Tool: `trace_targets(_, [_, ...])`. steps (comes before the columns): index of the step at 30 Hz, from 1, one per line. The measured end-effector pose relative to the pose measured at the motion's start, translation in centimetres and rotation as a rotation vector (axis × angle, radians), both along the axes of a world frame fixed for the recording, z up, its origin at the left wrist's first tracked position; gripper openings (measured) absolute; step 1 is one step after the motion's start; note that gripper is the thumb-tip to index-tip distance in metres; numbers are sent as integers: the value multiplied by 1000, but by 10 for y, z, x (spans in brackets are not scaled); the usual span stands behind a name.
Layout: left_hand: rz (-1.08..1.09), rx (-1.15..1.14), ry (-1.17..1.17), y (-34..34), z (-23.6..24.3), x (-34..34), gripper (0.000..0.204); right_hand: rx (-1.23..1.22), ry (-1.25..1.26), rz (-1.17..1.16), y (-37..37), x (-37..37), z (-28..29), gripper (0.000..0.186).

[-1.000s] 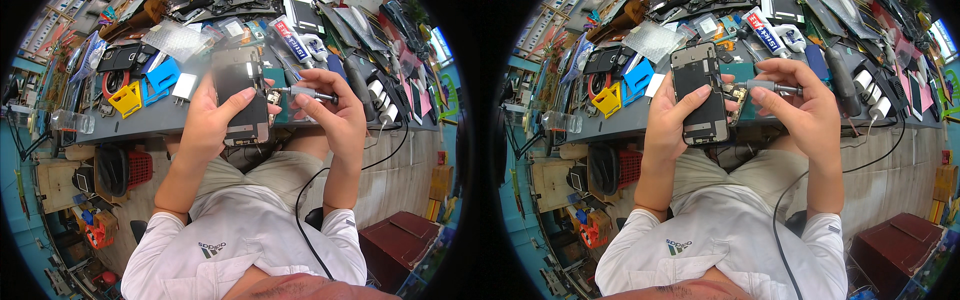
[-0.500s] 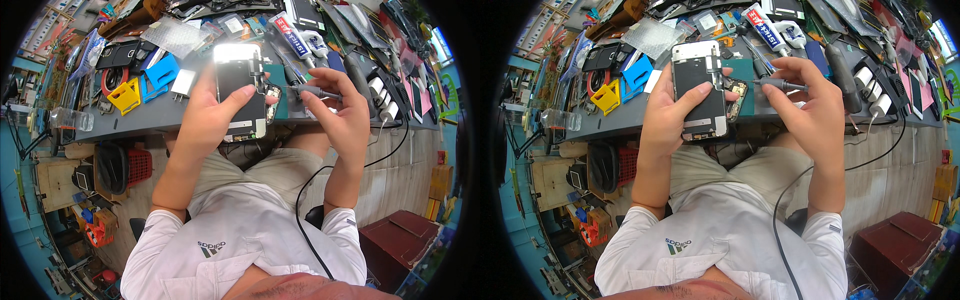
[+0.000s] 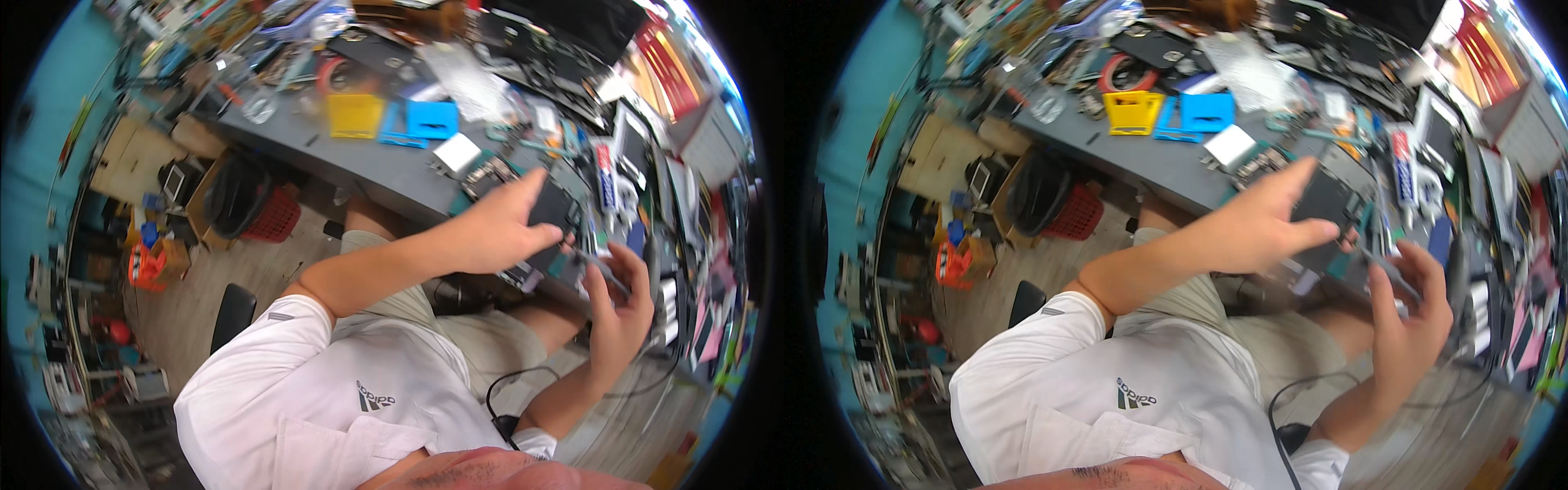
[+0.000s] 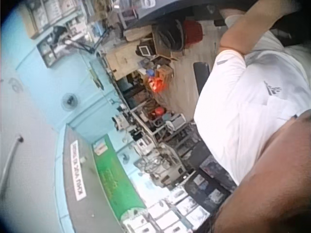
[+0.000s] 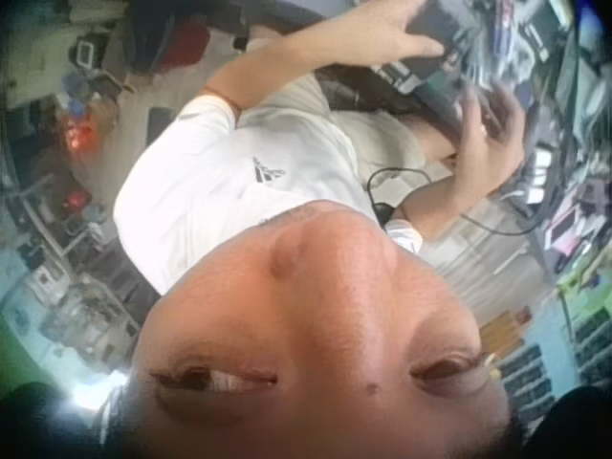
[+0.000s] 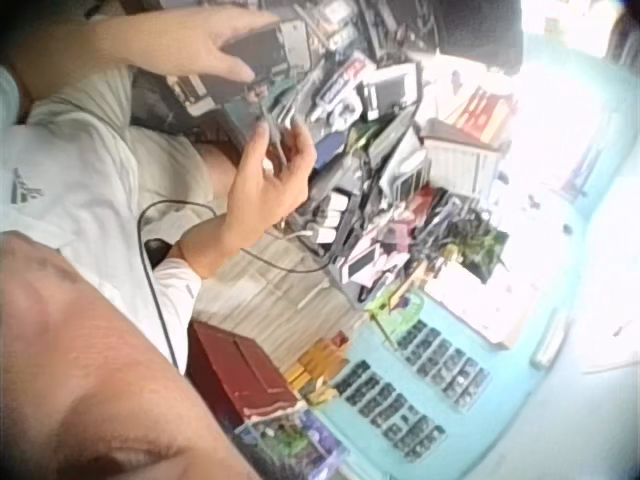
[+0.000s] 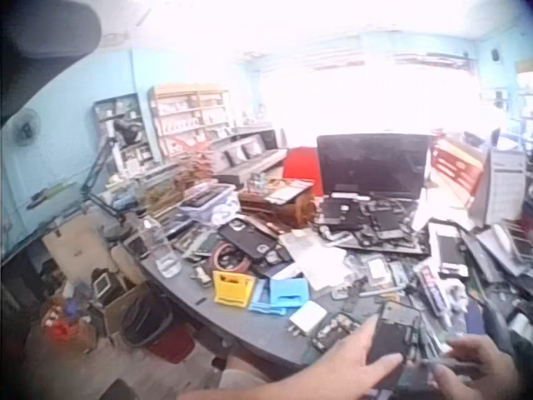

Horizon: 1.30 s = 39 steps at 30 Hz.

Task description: The person disassembles a smartphone by removing the back cover and using a screwdriver to unscrew internal components. They then use a plastic pry tool to separate the screen assembly from the phone's frame and disconnect internal ribbon cables.

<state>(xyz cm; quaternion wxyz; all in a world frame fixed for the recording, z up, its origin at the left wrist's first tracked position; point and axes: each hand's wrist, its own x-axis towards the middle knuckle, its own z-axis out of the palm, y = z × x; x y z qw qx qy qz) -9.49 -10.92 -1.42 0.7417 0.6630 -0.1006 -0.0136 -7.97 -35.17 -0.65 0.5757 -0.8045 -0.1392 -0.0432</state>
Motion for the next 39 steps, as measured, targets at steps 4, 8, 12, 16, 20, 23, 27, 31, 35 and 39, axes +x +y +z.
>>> trace_targets(4, [-14,-88,10,1,-7,1,48,-19,-41,-12,-4,-3,2,38])
trace_targets(8, [19,-51,-8,7,-5,-3,48,7,-39,-53,-7,-6,6,36])
trace_targets(12, [77,-299,37,7,4,-7,48,79,-107,-127,-4,-9,7,36])
trace_targets(16, [31,-635,170,11,7,-2,49,143,-173,-127,-7,-10,5,37])
trace_targets(20, [-129,-702,160,23,3,1,59,242,-193,-56,-7,-11,4,40])
trace_targets(23, [-149,-653,106,19,-1,-4,67,360,-92,7,3,-20,11,38])
trace_targets(27, [-125,-653,156,18,4,-9,57,403,-9,-4,17,-31,18,36])
trace_targets(31, [-85,-683,194,16,10,-10,57,362,7,20,19,-36,16,32])
trace_targets(35, [-52,-676,152,14,8,-13,60,336,-67,61,19,-34,10,29])
trace_targets(39, [16,-681,114,8,9,-15,62,342,-107,82,20,-33,8,27])
